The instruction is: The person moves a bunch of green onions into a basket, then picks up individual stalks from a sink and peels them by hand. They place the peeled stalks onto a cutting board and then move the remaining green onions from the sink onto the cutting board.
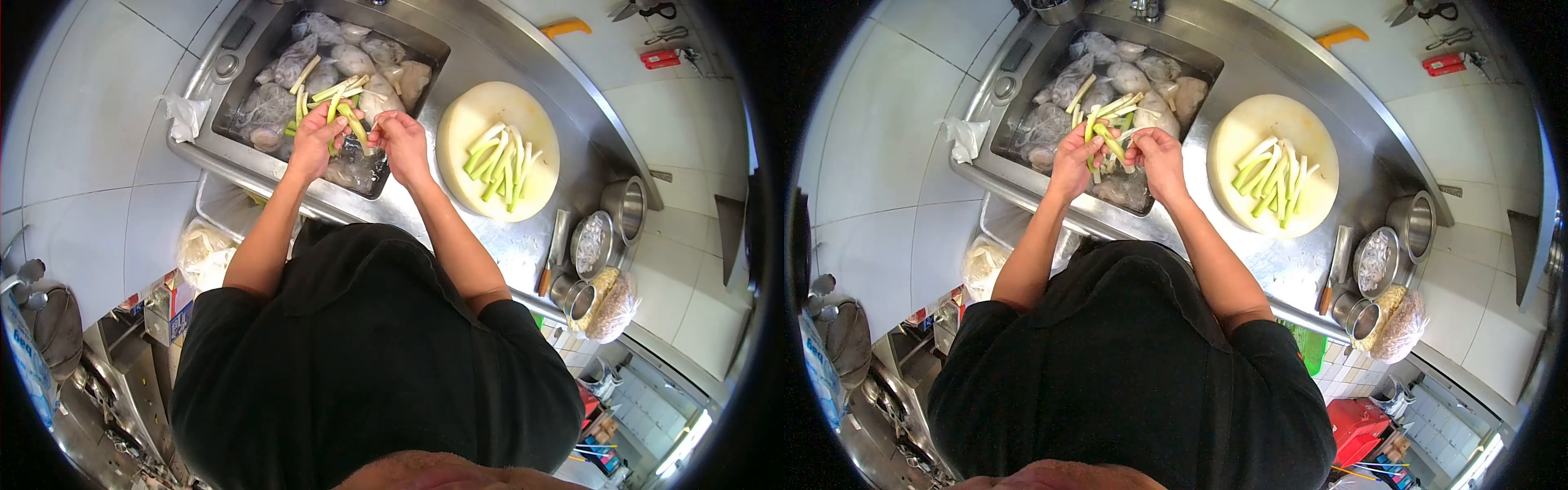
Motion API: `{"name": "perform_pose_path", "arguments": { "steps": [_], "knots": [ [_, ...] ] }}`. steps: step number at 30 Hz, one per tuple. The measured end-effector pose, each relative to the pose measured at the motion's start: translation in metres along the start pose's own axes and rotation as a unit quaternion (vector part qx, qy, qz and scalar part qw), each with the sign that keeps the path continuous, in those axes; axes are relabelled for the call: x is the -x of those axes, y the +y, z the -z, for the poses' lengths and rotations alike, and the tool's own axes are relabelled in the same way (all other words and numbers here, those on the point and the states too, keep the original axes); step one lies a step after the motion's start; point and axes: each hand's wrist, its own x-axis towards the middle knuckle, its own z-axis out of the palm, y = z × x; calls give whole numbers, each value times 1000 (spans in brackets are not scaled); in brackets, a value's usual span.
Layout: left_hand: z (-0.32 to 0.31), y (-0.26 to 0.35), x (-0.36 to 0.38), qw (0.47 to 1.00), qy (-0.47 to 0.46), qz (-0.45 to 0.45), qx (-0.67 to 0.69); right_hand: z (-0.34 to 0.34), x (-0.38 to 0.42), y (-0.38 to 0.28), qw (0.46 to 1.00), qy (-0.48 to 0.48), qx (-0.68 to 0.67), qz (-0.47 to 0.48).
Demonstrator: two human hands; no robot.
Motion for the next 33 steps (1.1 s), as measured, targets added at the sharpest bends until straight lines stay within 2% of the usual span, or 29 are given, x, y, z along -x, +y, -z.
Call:
{"name": "perform_pose_path", "arguments": {
  "steps": [1,4,7,10,16,19,22,25,28,31,33],
  "knots": [
    [0,0,0,1000,6,-2,-2,0,0,0,1000,-6,-5,-6],
    [-4,-1,-1,999,25,-8,-27,-3,1,-1,983,-33,173,44],
    [-3,-6,-1,996,35,-13,-83,-14,5,0,979,-16,164,119],
    [0,-8,0,994,21,-22,-105,-17,4,-4,968,-21,217,127],
    [-7,0,2,993,-5,-34,-115,-19,7,-16,892,-13,365,264],
    [-12,2,2,989,9,-43,-141,-15,3,-11,886,3,380,267],
    [-11,0,1,993,25,-36,-109,-17,3,-10,940,-31,252,227],
    [-10,3,2,994,24,-16,-104,-15,0,-16,920,-79,295,243],
    [-6,5,3,995,13,1,-96,-16,7,-29,921,-92,323,196],
    [-5,4,2,997,5,-6,-79,-11,1,-20,899,-88,340,261],
    [-7,4,4,997,3,-7,-83,-11,1,-19,905,-75,323,266]
  ]
}}
